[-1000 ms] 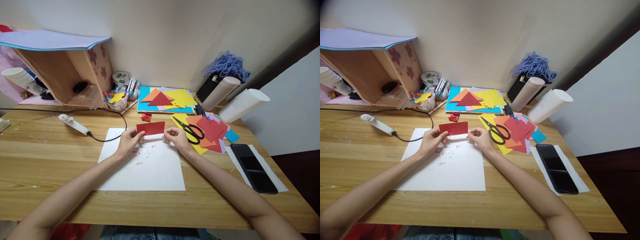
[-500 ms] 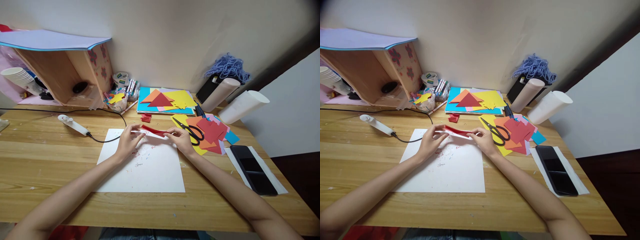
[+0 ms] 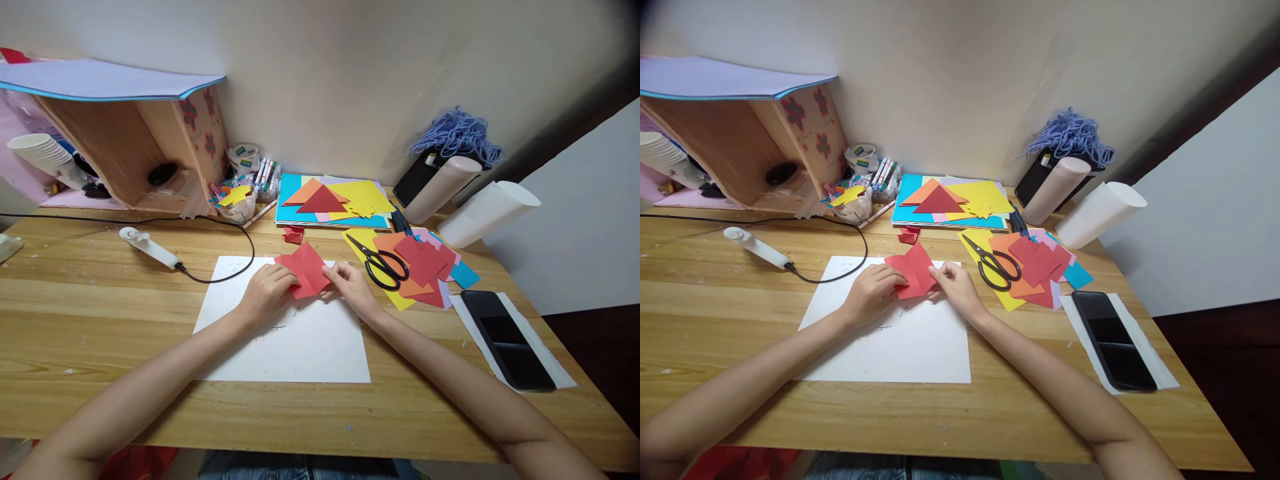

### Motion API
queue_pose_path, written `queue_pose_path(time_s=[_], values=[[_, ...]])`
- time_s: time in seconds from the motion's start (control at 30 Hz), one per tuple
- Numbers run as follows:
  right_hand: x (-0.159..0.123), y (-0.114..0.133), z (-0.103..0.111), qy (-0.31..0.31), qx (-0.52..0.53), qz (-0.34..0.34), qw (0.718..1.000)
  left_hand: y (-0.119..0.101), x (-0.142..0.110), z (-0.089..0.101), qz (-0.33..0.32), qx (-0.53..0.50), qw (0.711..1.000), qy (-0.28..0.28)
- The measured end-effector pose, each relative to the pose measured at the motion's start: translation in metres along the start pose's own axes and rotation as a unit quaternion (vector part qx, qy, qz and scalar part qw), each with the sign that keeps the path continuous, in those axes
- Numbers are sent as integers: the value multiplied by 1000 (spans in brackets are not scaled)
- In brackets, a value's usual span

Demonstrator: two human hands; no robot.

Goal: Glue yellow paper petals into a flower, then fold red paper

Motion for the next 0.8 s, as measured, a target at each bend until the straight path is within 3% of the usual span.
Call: queue_pose_path(time_s=[0.17, 0.23, 0.33, 0.43, 0.5, 0.53, 0.67, 0.8], values=[[5, 0, 9, 29, -140, 44, 989, -6, -4, -1, 2, 39, 998, 45], [5, 5, 15, 5, -224, 107, 969, -8, -6, -2, 0, 42, 998, 46], [6, 20, 22, -16, -297, 254, 921, -9, -7, -3, 7, 33, 998, 45], [8, 29, 25, 94, -335, 394, 851, -12, -6, -2, -2, 32, 998, 53], [10, 27, 26, 171, -353, 433, 812, -14, -6, -1, -11, 38, 997, 60], [12, 24, 27, 192, -354, 434, 806, -15, -5, -1, -13, 39, 997, 63], [17, 10, 27, 185, -334, 386, 840, -16, -6, -1, 16, 22, 998, 49], [16, 8, 23, 121, -321, 352, 871, -12, -6, -1, 88, 24, 995, 27]])
Point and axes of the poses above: each hand's wrist, its own x-axis towards the middle knuckle, its own z-axis out of the back of the hand, y = z × x, the point moved 2 cm from there along x, towards the middle knuckle, and after that the axes turned 9 degrees about -y, right-handed, at the moved point
